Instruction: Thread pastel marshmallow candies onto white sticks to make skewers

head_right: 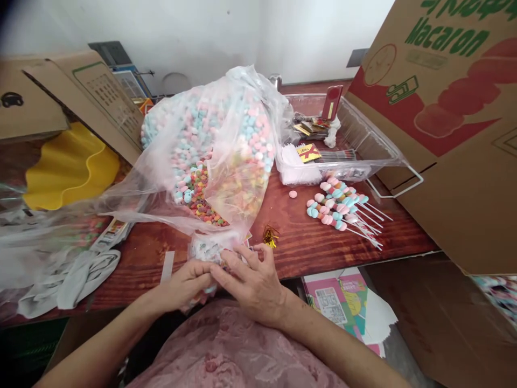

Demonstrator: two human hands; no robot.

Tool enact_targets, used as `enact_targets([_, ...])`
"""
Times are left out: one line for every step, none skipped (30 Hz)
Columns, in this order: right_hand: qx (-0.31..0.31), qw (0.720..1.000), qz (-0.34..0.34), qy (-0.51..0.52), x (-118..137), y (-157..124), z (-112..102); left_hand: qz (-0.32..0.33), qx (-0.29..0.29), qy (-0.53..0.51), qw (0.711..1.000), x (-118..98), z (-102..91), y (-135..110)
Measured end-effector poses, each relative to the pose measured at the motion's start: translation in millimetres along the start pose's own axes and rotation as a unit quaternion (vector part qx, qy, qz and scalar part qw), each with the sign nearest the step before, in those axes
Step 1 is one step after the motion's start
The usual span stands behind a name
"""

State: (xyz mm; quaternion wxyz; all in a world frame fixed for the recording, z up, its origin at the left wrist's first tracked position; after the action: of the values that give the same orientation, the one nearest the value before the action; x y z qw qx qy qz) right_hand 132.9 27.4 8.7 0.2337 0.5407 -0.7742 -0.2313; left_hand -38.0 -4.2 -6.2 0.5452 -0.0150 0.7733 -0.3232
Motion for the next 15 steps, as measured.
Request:
enact_targets([-0.016,0.999,-0.032,0.005,2.9,-1.3,-0.8,-0.045,0.068,-0.063,0.995,3.4,0.3,-0.7])
enact_targets([-0.022,0.998,-0.062,0.013,5.1,-2.9,-0.5,-0.083,0.128,-0.106,0.983,5.6,1.3,-2.0])
enact_targets([-0.023,0.996,-0.083,0.021,6.7,-4.5,0.6,-0.104,0.166,-0.126,0.972,6.5,2.3,-3.3])
enact_targets([-0.016,0.995,-0.094,0.027,7.7,-6.0,2.4,-0.105,0.176,-0.122,0.971,6.2,3.1,-4.0])
enact_targets([-0.005,0.995,-0.091,0.031,8.1,-7.1,4.4,-0.086,0.155,-0.094,0.98,4.8,3.6,-4.0])
enact_targets([0.01,0.996,-0.078,0.031,7.7,-7.9,6.1,-0.049,0.109,-0.046,0.992,2.4,3.8,-3.5])
enact_targets([0.024,0.998,-0.057,0.031,6.2,-8.6,6.8,0.002,0.046,0.017,0.999,-1.0,4.4,-3.3])
enact_targets([0.035,0.998,-0.033,0.032,3.1,-9.3,6.0,0.054,-0.017,0.082,0.995,-4.9,5.6,-3.6])
enact_targets([0.045,0.998,-0.009,0.034,-2.5,-10.4,3.7,0.099,-0.071,0.136,0.983,-8.4,7.6,-4.1])
enact_targets([0.055,0.998,0.014,0.036,-11.4,-12.0,0.1,0.132,-0.11,0.172,0.97,-10.9,9.6,-4.1])
enact_targets([0.058,0.997,0.041,0.034,-24.3,-14.4,-4.6,0.151,-0.135,0.185,0.962,-12.3,11.1,-3.1])
enact_targets([0.061,0.995,0.074,0.032,-41.2,-17.6,-9.4,0.158,-0.149,0.174,0.961,-12.6,11.4,-1.1])
enact_targets([0.054,0.992,0.114,0.02,-61.6,-21.5,-14.2,0.157,-0.157,0.14,0.965,-12.3,10.4,2.1])
enact_targets([0.031,0.986,0.161,0.012,-83.8,-26.0,-18.3,0.146,-0.16,0.089,0.972,-11.2,8.6,6.2])
enact_targets([0.025,0.98,0.194,0.022,-105.1,-30.5,-19.4,0.124,-0.158,0.025,0.979,-9.6,6.6,11.2])
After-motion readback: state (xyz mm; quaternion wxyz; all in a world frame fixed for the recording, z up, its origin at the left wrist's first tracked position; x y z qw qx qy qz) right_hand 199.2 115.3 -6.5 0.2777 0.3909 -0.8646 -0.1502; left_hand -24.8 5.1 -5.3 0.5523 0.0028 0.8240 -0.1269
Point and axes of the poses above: each hand's wrist, its own y-axis towards the middle knuckle, its own z-axis out of the palm, x = y × z, the point moved 3 cm from there along y, towards the middle knuckle, and after that the axes turned 6 degrees about -z, right-handed, at the moved point
